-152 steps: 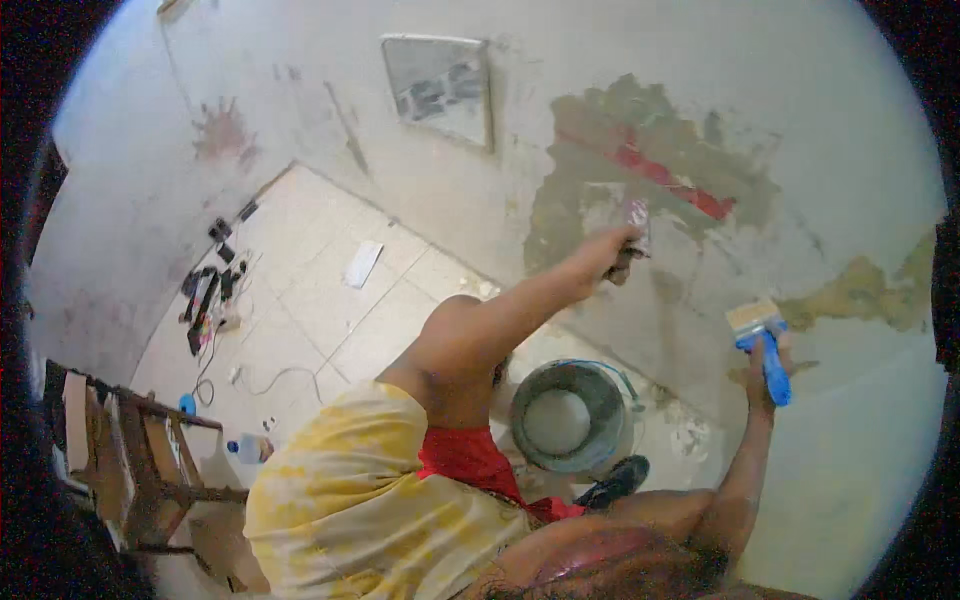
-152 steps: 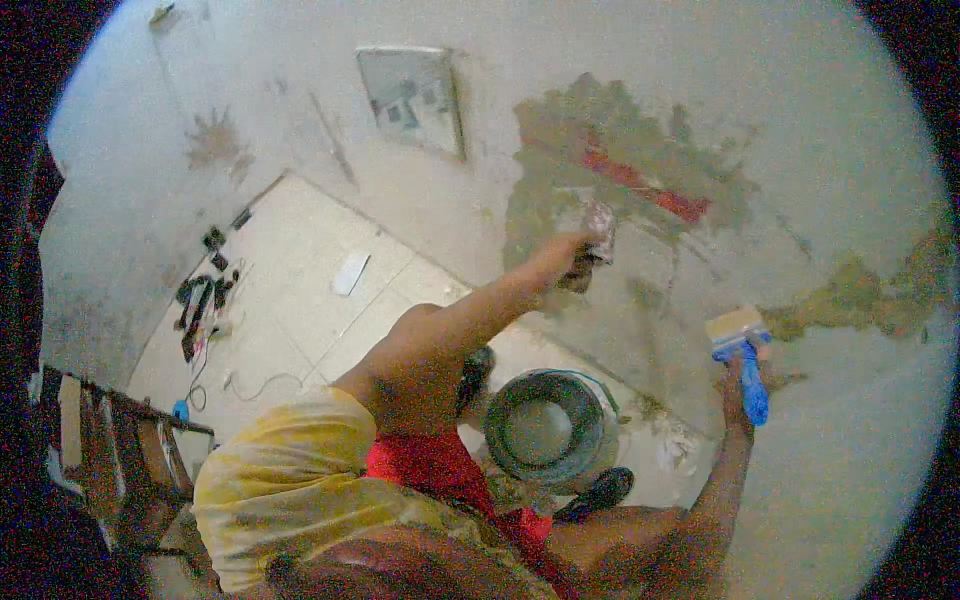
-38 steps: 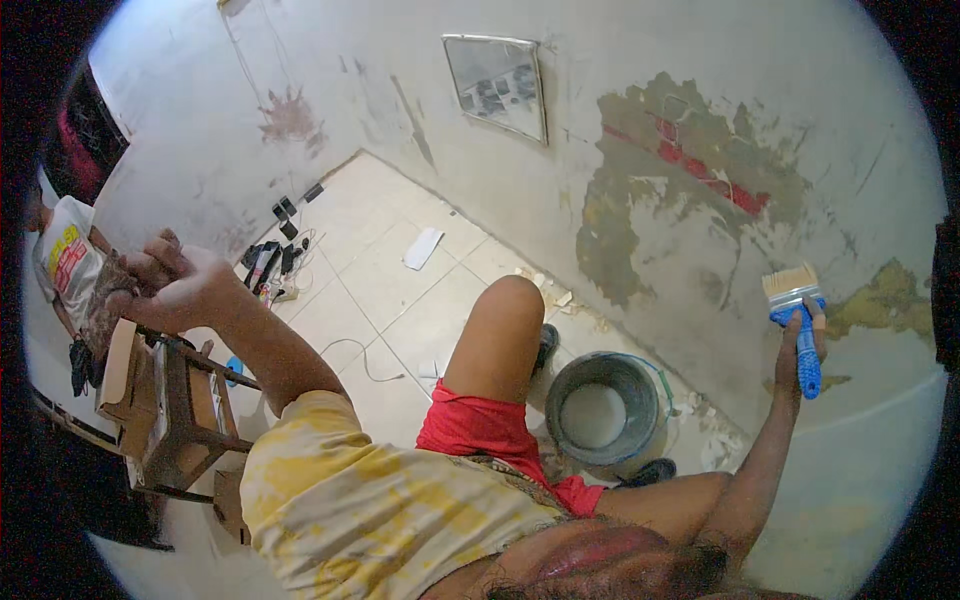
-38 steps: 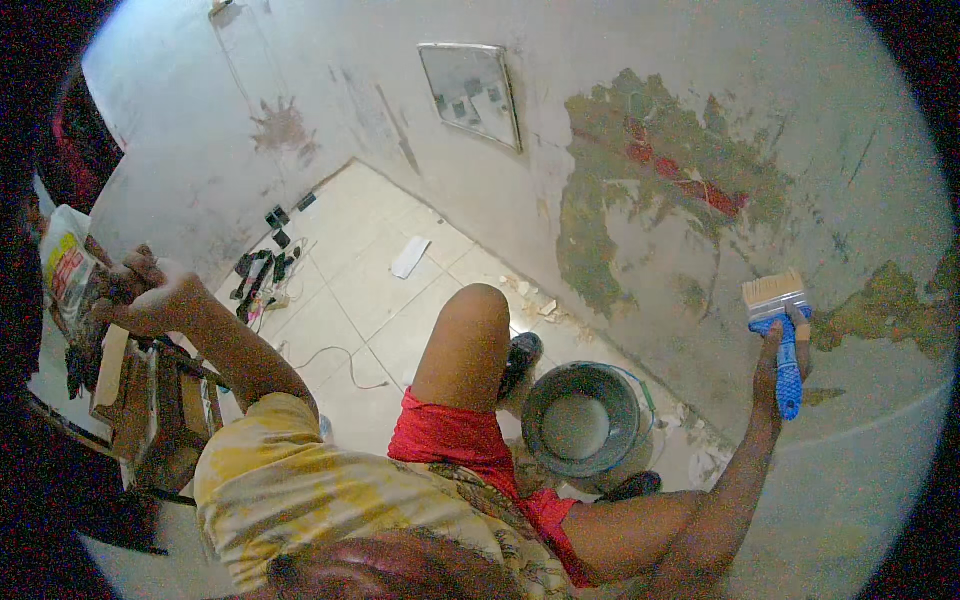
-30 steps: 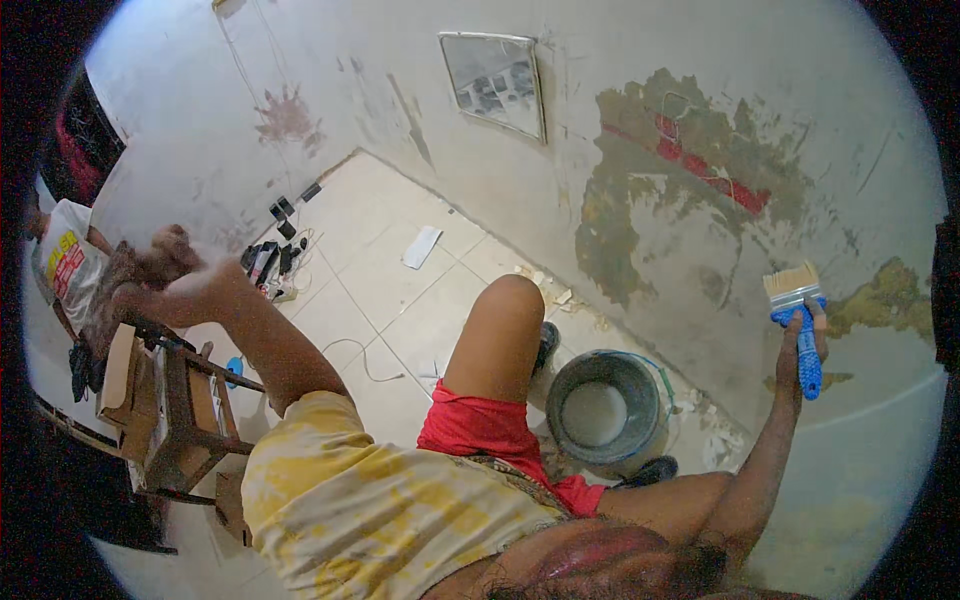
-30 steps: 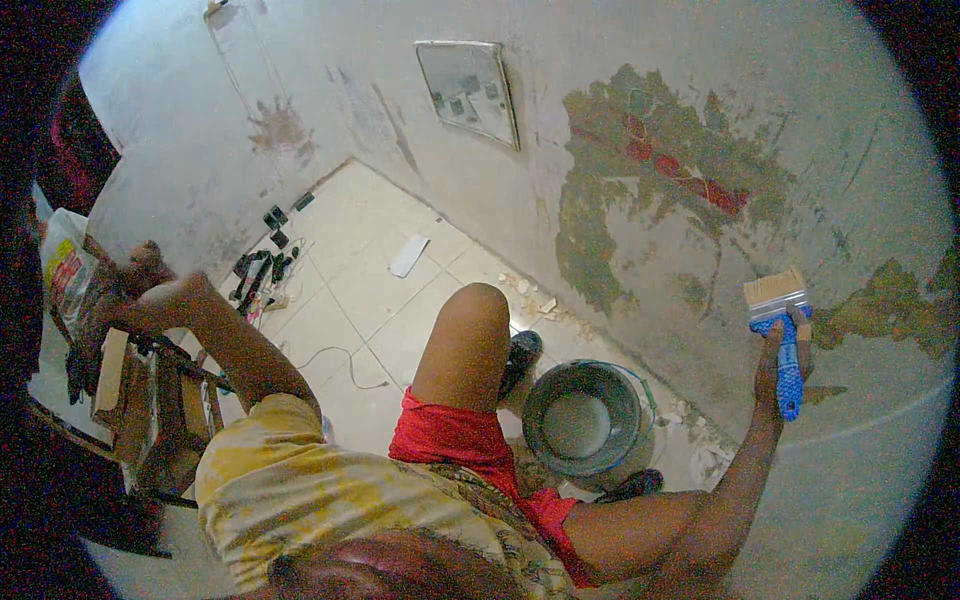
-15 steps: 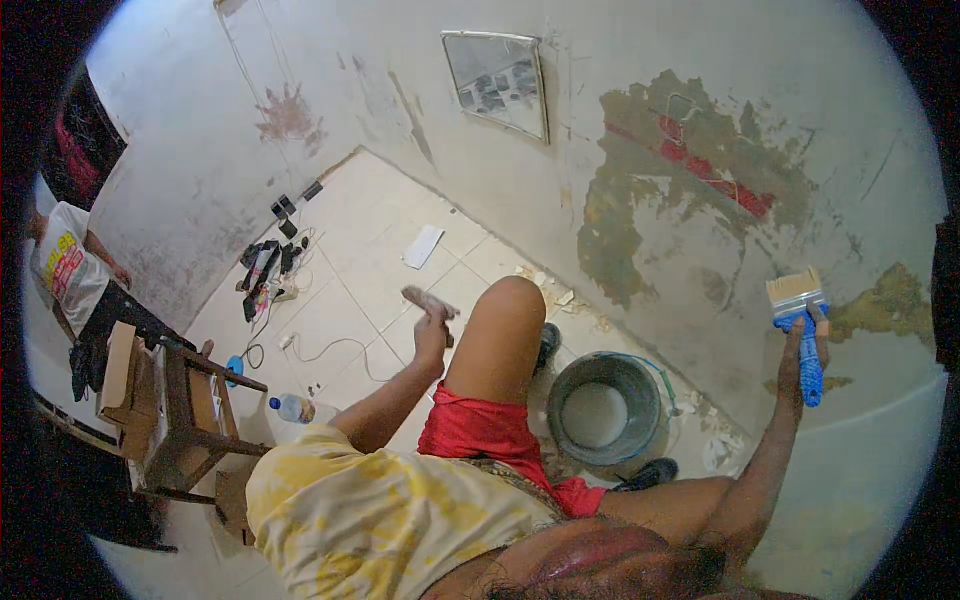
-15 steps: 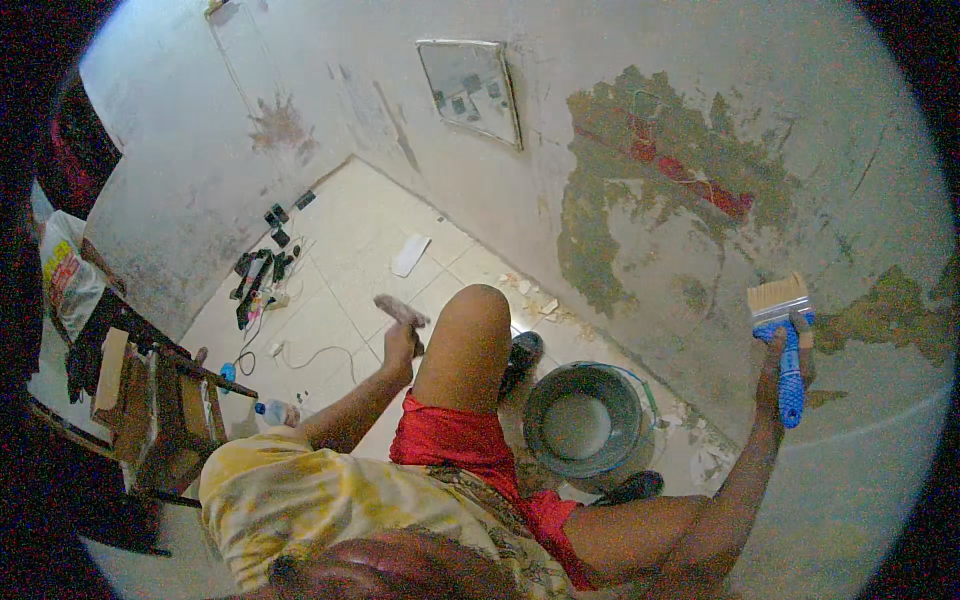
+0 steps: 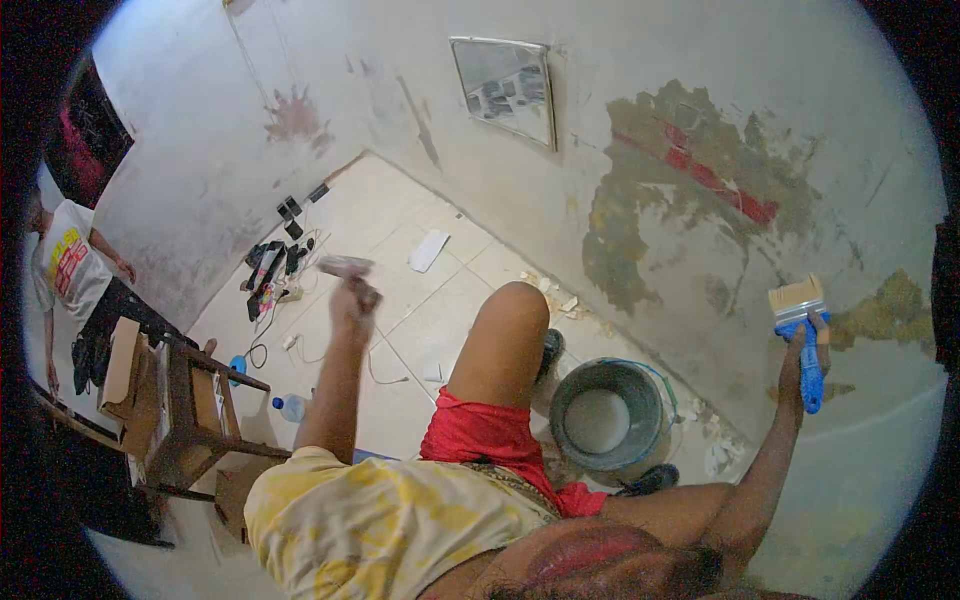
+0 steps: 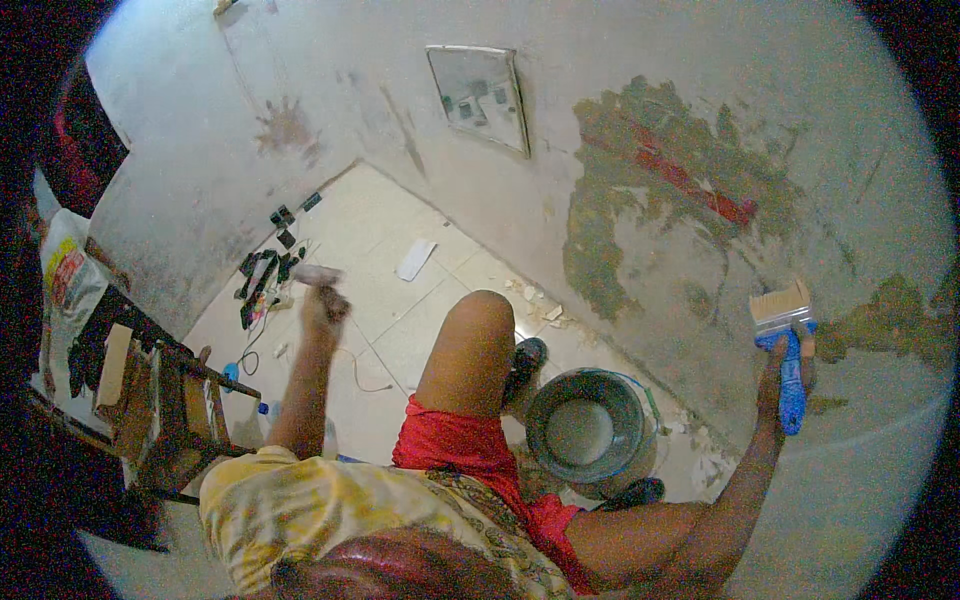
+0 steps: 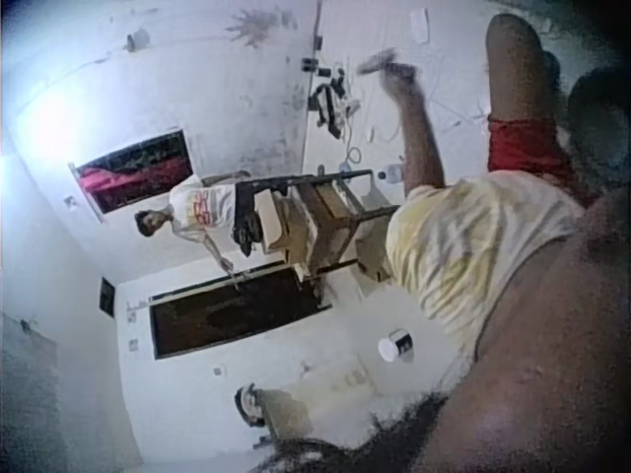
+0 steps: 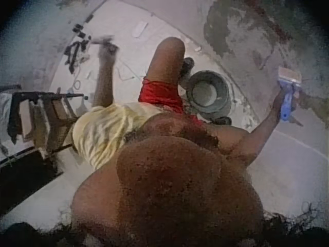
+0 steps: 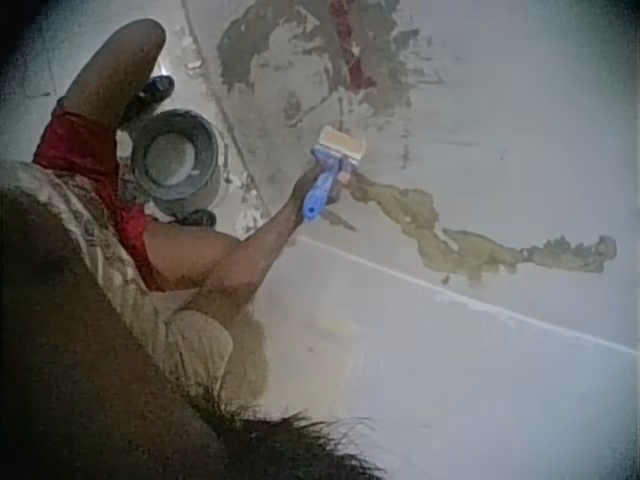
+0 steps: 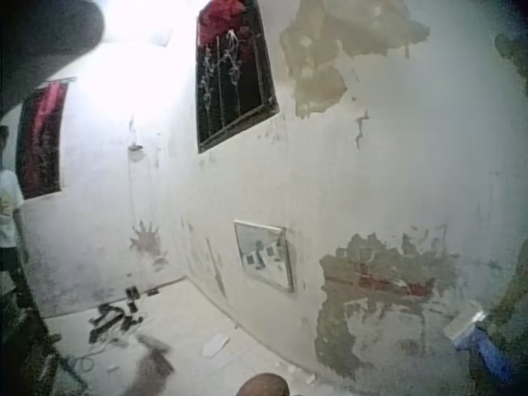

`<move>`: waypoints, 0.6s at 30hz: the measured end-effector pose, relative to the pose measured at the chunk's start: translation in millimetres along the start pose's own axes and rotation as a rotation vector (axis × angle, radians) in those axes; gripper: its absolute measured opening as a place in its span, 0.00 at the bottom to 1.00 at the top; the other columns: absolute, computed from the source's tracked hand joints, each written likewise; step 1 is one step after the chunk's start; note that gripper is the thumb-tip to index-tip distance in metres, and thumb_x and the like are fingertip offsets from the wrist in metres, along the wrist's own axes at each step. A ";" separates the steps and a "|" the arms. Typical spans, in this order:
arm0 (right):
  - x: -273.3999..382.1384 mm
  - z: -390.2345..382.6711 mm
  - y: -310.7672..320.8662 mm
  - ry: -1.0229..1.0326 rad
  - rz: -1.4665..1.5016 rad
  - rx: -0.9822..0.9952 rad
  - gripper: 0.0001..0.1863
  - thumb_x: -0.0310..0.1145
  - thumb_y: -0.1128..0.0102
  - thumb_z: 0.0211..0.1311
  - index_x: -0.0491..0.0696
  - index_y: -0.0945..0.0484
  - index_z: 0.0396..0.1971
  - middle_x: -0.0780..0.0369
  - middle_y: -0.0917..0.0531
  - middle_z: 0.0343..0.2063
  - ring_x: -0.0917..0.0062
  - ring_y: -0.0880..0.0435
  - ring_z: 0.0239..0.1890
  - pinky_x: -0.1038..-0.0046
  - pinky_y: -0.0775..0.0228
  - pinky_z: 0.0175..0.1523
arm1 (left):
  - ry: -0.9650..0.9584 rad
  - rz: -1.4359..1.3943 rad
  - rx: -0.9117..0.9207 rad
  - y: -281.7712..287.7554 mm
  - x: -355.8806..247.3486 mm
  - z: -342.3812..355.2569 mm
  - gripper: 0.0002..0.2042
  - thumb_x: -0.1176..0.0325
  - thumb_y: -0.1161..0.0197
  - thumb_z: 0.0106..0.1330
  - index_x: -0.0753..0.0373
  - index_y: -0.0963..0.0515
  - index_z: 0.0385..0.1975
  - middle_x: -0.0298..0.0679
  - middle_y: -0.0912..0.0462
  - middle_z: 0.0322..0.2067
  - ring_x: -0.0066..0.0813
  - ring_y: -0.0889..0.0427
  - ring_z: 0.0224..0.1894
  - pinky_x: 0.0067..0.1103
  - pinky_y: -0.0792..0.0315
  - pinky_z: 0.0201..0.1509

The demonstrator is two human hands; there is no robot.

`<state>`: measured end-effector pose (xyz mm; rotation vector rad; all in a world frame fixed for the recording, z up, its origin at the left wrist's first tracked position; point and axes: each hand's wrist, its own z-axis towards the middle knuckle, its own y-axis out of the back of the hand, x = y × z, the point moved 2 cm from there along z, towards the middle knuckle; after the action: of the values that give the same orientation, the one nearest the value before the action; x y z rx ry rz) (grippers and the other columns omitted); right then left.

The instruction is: The person applies a liquid coating to a damaged wall using a large brush and a scraper after dipping the brush into a bucket of material.

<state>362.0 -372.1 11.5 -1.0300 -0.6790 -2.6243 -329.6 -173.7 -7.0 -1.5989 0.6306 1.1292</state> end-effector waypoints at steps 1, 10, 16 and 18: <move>-5.1 -1.0 -1.7 -0.012 0.024 0.010 0.24 0.46 0.43 0.68 0.43 0.25 0.55 0.55 0.19 0.46 0.68 0.20 0.46 0.67 0.28 0.52 | -0.133 -0.097 -0.016 19.0 -27.9 18.9 0.09 0.64 0.48 0.72 0.59 0.28 0.29 0.25 0.46 0.15 0.16 0.47 0.16 0.19 0.50 0.20; 11.1 0.8 -10.1 0.026 0.055 0.028 0.20 0.39 0.45 0.70 0.42 0.25 0.55 0.55 0.20 0.46 0.72 0.21 0.46 0.69 0.28 0.50 | 0.127 0.900 0.379 38.7 60.9 -31.1 0.16 0.56 0.47 0.69 0.63 0.19 0.35 0.31 0.26 0.21 0.20 0.30 0.24 0.21 0.35 0.28; 12.3 -4.8 -2.2 -0.051 -0.094 0.053 0.20 0.39 0.45 0.70 0.43 0.25 0.55 0.56 0.19 0.45 0.71 0.20 0.45 0.69 0.27 0.50 | 0.547 0.693 0.402 8.8 131.5 -85.5 0.19 0.53 0.46 0.72 0.64 0.22 0.45 0.40 0.17 0.36 0.29 0.18 0.37 0.28 0.24 0.43; 7.0 -5.7 -1.7 -0.147 -0.164 0.072 0.21 0.42 0.44 0.69 0.45 0.24 0.55 0.57 0.17 0.44 0.70 0.20 0.45 0.68 0.28 0.50 | 0.536 0.663 0.456 3.8 121.3 -82.7 0.19 0.53 0.47 0.72 0.65 0.23 0.46 0.40 0.18 0.37 0.30 0.18 0.36 0.29 0.23 0.43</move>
<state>353.1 -373.9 12.1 -1.2022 -0.9212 -2.6562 -252.5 -235.8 -115.5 -1.3087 1.7344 0.8961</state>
